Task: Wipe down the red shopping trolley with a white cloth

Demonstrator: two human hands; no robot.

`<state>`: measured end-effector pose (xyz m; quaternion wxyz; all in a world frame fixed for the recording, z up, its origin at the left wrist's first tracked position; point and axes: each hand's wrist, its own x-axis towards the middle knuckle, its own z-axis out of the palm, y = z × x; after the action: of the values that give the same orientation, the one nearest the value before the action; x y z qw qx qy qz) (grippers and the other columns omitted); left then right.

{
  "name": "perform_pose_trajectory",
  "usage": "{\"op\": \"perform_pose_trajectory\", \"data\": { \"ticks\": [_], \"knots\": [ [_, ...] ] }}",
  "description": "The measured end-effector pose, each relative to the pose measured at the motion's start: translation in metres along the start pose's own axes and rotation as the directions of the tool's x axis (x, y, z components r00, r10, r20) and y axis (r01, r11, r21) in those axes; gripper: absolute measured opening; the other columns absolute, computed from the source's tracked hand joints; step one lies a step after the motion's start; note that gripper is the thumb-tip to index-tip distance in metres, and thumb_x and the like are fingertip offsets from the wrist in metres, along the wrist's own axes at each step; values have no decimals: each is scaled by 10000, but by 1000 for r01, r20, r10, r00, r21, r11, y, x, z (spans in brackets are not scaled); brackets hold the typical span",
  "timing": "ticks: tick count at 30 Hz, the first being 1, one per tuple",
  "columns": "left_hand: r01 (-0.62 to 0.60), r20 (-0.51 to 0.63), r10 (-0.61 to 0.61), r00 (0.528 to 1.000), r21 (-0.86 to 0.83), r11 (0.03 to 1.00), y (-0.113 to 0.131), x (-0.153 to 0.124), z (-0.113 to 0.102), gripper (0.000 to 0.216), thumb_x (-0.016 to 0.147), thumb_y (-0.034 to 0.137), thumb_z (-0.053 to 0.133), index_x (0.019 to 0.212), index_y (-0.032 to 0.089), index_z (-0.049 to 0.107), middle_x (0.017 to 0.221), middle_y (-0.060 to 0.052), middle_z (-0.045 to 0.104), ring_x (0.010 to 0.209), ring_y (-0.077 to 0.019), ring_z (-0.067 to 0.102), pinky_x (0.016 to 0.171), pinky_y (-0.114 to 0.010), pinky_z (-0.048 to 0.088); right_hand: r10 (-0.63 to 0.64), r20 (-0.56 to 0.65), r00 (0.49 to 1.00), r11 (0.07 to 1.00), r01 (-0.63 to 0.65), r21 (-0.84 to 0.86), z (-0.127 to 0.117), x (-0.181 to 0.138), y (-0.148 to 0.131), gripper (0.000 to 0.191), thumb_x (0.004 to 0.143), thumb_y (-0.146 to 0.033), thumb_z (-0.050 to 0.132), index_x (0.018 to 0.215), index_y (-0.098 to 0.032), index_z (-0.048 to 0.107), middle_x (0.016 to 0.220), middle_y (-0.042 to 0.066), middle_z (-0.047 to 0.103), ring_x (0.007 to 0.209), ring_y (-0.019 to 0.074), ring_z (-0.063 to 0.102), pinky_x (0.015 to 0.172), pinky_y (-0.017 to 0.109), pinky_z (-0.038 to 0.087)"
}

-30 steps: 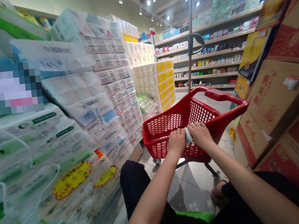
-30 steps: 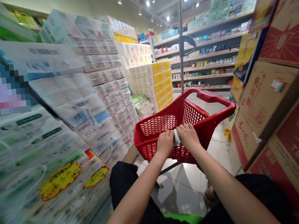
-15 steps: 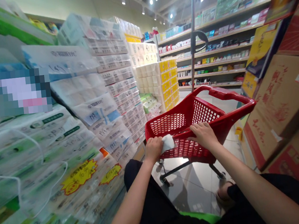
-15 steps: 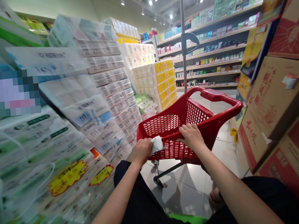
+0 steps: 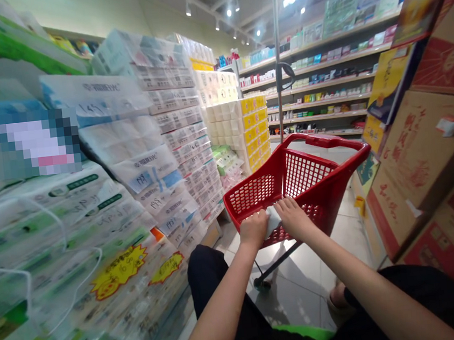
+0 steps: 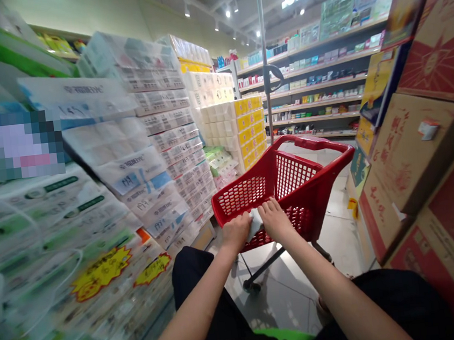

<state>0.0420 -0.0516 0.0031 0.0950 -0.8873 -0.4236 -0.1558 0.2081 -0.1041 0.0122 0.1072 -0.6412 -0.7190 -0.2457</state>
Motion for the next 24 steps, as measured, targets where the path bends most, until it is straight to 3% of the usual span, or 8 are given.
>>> {"op": "perform_pose_trajectory", "data": {
  "ticks": [3, 6, 9, 11, 14, 18, 20, 24],
  "knots": [
    [-35, -4, 35, 999, -25, 999, 6, 1, 2, 229, 990, 269, 336, 1036, 174, 539, 875, -81, 647, 766, -190, 662, 632, -256, 479, -56, -21, 998, 988, 59, 145, 0, 0, -11, 337, 805, -160, 481, 1135, -162, 543, 1096, 124, 578, 1090, 268, 463, 1085, 426, 213],
    [-111, -33, 109, 993, -69, 991, -2, -3, 3, 234, 992, 317, 355, 1029, 187, 546, 869, -65, 656, 773, -175, 658, 678, -265, 489, -103, -21, 994, 962, 105, 252, -3, -4, 1, 447, 778, -170, 507, 1224, -185, 507, 1141, 99, 578, 1107, 248, 463, 1080, 421, 230],
    [-269, -90, 260, 961, -117, 956, -26, -13, 4, 206, 984, 297, 391, 1082, 196, 542, 915, -37, 667, 882, -149, 644, 907, -308, 466, -88, -22, 996, 948, 91, 304, -5, -8, 16, 482, 762, -172, 514, 1242, -208, 501, 1164, 81, 577, 1111, 232, 464, 1069, 414, 247],
    [-372, -136, 354, 925, -132, 919, -47, -21, 6, 223, 981, 257, 390, 1148, 207, 529, 1007, -23, 663, 998, -129, 612, 1062, -332, 371, -66, -25, 997, 947, 71, 312, -5, -9, 21, 481, 749, -170, 513, 1228, -215, 512, 1187, 80, 569, 1128, 233, 456, 1061, 414, 256],
    [-450, -174, 428, 887, -110, 886, -75, -29, 9, 294, 984, 209, 357, 1234, 230, 511, 1182, -20, 616, 1177, -115, 521, 1152, -351, 263, -66, -15, 998, 945, 67, 319, -2, -7, 24, 480, 725, -171, 525, 1203, -219, 526, 1203, 78, 564, 1158, 239, 438, 1055, 415, 261],
    [-442, -149, 426, 892, -93, 892, -86, -25, 13, 275, 987, 267, 380, 1201, 239, 551, 1171, -26, 603, 1170, -144, 505, 1148, -389, 261, -54, 29, 998, 942, 41, 332, 2, 1, 27, 306, 822, -260, 491, 1119, -233, 560, 1157, 53, 584, 1135, 219, 450, 1047, 399, 264],
    [-406, -126, 393, 911, -100, 908, -80, -22, 16, 252, 981, 307, 407, 1158, 240, 573, 1102, -36, 611, 1092, -167, 523, 1096, -390, 321, -30, 55, 998, 951, 11, 307, 2, 5, 27, 243, 897, -276, 405, 1064, -237, 577, 1097, 39, 603, 1073, 196, 481, 1040, 388, 265],
    [-367, -121, 355, 927, -94, 926, -52, -22, 19, 238, 974, 345, 419, 1104, 241, 589, 1021, -50, 611, 984, -198, 514, 944, -369, 410, 19, 67, 998, 983, -31, 179, -4, 5, 21, 323, 968, -297, 299, 959, -224, 613, 975, 49, 629, 1006, 200, 509, 1038, 411, 236]
  ]
}}
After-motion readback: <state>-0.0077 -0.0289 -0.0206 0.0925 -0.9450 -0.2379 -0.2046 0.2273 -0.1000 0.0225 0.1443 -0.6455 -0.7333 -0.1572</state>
